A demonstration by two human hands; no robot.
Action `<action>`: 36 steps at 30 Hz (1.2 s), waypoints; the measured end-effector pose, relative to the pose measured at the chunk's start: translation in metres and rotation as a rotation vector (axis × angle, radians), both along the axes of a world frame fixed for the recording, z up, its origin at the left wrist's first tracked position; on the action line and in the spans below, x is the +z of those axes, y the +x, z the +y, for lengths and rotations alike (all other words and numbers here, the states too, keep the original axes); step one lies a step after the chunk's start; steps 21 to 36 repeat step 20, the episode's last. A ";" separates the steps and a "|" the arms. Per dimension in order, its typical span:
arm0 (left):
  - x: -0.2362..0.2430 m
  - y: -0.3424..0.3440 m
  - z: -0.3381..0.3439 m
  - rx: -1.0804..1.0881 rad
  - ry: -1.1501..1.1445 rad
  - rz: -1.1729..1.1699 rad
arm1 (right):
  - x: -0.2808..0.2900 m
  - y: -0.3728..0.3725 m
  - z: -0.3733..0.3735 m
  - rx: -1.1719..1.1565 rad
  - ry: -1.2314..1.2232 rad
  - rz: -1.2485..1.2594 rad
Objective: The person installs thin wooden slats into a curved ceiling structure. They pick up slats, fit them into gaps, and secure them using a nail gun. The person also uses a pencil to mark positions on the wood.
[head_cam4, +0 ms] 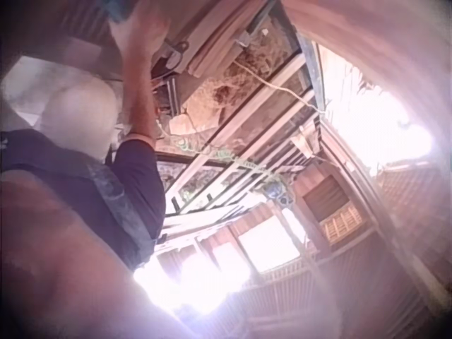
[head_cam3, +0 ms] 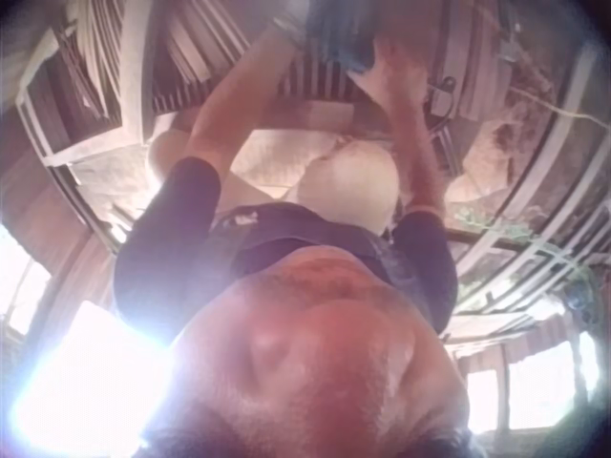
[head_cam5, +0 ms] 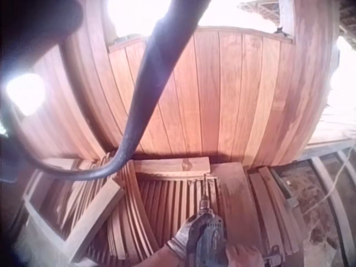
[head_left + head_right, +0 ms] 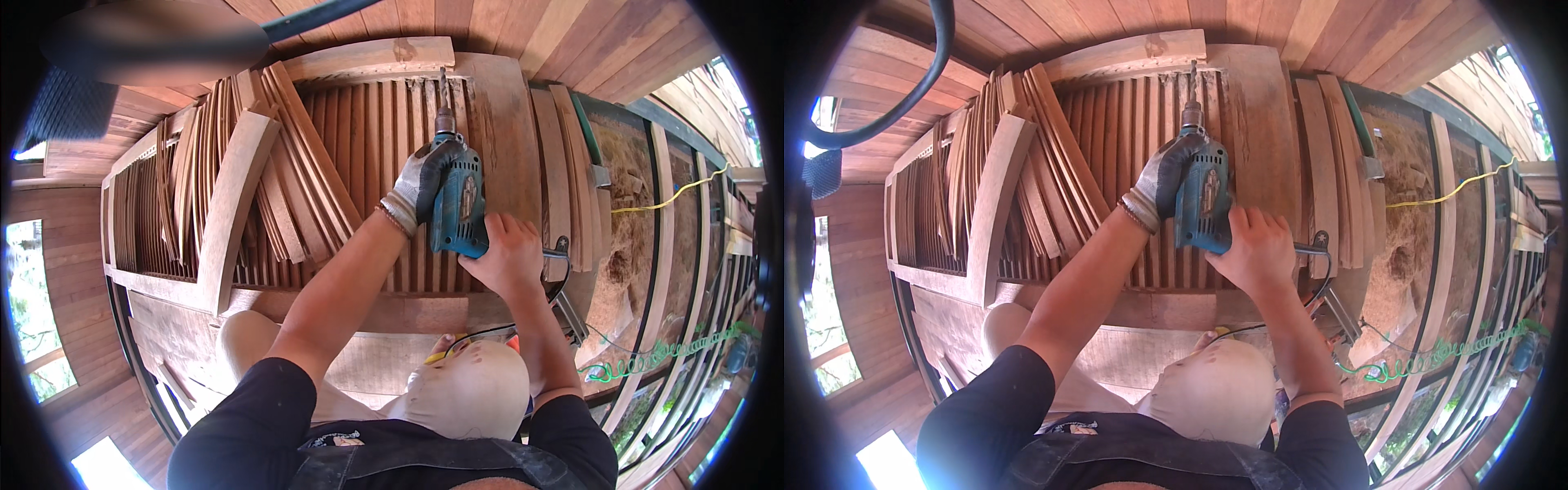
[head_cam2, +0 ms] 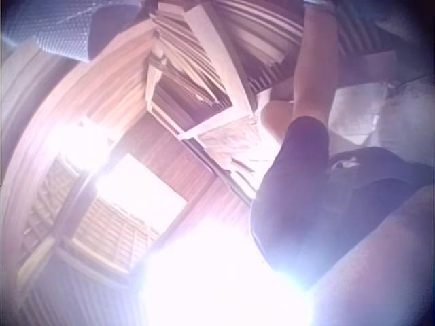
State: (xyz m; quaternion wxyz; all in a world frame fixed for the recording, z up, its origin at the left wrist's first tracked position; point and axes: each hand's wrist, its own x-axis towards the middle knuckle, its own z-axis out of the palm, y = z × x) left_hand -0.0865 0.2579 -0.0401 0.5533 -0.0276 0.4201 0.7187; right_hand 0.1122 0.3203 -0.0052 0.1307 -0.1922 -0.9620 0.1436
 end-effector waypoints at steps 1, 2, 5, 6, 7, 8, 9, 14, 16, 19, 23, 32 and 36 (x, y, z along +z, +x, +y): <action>0.001 -0.001 0.000 0.004 0.002 0.004 | 0.001 -0.001 -0.001 -0.015 -0.008 0.001; 0.006 0.002 0.003 0.000 0.003 0.005 | 0.001 0.002 0.000 -0.037 -0.018 -0.001; 0.004 0.014 0.012 -0.008 -0.028 0.128 | 0.008 0.014 0.004 -0.100 -0.045 -0.050; 0.004 0.016 0.009 -0.006 -0.097 0.236 | 0.011 0.015 0.002 -0.093 -0.077 -0.064; -0.003 0.014 0.003 0.014 -0.052 0.148 | 0.015 0.014 -0.004 -0.115 -0.105 -0.105; -0.017 0.007 -0.006 0.026 -0.024 0.035 | 0.010 0.015 -0.007 -0.119 -0.047 0.006; -0.032 -0.007 -0.017 0.054 -0.023 -0.065 | 0.002 0.018 -0.014 -0.104 0.011 0.124; -0.009 -0.014 -0.004 -0.212 -0.048 0.153 | -0.002 0.105 -0.058 -0.381 -0.115 0.566; -0.013 -0.017 -0.001 -0.306 -0.012 0.150 | -0.012 0.160 -0.099 -0.571 -0.183 0.496; -0.022 -0.026 0.007 -0.389 0.014 0.180 | -0.038 0.235 -0.199 -0.865 -0.518 0.292; -0.022 -0.024 0.010 -0.365 -0.033 0.248 | -0.035 0.236 -0.220 -0.903 -0.525 0.297; -0.022 -0.024 0.010 -0.365 -0.033 0.248 | -0.035 0.236 -0.220 -0.903 -0.525 0.297; -0.022 -0.024 0.010 -0.365 -0.033 0.248 | -0.035 0.236 -0.220 -0.903 -0.525 0.297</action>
